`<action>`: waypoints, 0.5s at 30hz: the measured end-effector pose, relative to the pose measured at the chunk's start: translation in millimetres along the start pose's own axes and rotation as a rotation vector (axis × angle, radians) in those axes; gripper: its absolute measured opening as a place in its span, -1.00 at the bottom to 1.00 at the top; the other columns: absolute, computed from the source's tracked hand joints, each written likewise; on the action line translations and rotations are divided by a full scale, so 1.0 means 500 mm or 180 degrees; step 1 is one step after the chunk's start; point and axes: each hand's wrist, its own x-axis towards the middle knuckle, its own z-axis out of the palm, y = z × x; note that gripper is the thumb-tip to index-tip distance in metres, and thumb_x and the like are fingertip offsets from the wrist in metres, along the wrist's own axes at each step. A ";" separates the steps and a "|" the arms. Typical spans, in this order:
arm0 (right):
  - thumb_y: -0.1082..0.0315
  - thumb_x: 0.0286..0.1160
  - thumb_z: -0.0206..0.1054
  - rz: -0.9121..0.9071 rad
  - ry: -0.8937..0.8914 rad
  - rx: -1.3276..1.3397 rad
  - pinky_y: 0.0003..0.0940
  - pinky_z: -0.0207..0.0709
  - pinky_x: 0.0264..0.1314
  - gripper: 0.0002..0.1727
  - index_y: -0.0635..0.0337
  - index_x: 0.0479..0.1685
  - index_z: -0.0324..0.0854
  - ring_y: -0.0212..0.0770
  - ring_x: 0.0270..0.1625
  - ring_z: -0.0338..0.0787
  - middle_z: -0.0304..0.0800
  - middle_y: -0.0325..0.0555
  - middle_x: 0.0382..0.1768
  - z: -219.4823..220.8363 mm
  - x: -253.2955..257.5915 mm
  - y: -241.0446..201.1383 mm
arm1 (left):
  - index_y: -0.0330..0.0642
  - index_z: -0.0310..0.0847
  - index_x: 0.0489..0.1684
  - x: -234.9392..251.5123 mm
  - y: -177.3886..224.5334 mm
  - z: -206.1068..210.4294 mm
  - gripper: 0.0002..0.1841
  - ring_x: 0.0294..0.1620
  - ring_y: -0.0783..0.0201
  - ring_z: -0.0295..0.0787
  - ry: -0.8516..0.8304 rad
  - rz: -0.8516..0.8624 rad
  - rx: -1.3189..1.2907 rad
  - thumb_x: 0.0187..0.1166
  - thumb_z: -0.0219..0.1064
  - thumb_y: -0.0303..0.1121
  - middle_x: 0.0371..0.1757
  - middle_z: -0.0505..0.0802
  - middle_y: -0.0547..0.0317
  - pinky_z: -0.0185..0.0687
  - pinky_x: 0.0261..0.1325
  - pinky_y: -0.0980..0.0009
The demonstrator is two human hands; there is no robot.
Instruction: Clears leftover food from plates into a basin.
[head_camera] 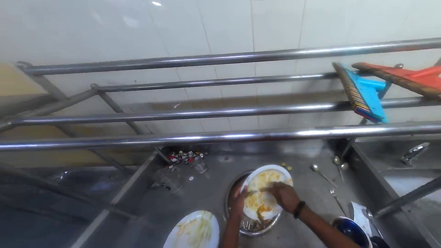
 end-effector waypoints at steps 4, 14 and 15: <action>0.30 0.71 0.13 -0.0099 -0.0646 -0.0079 0.23 0.58 0.39 -0.62 -0.12 0.33 0.77 0.17 0.40 0.71 0.76 0.07 0.30 0.034 -0.034 0.052 | -0.35 0.62 0.42 -0.004 0.005 -0.006 -0.63 0.49 0.18 0.64 -0.0093 0.0200 0.0072 0.74 0.22 -0.38 0.49 0.71 -0.11 0.55 0.55 0.20; 0.37 0.72 0.10 -0.0203 -0.0664 -0.0223 0.27 0.58 0.33 -0.58 -0.15 0.40 0.72 0.24 0.35 0.70 0.74 0.15 0.25 0.008 -0.019 0.056 | -0.39 0.66 0.36 -0.015 0.027 0.040 -0.66 0.42 0.20 0.69 -0.0196 0.0303 0.0387 0.73 0.25 -0.42 0.41 0.75 -0.12 0.59 0.51 0.22; 0.33 0.73 0.11 -0.0129 -0.0797 -0.0219 0.29 0.57 0.34 -0.61 -0.10 0.37 0.73 0.25 0.37 0.70 0.74 0.17 0.27 0.018 -0.027 0.074 | -0.39 0.67 0.35 -0.015 0.027 0.038 -0.66 0.42 0.20 0.70 -0.0207 0.0398 0.0434 0.72 0.26 -0.42 0.42 0.75 -0.13 0.59 0.51 0.22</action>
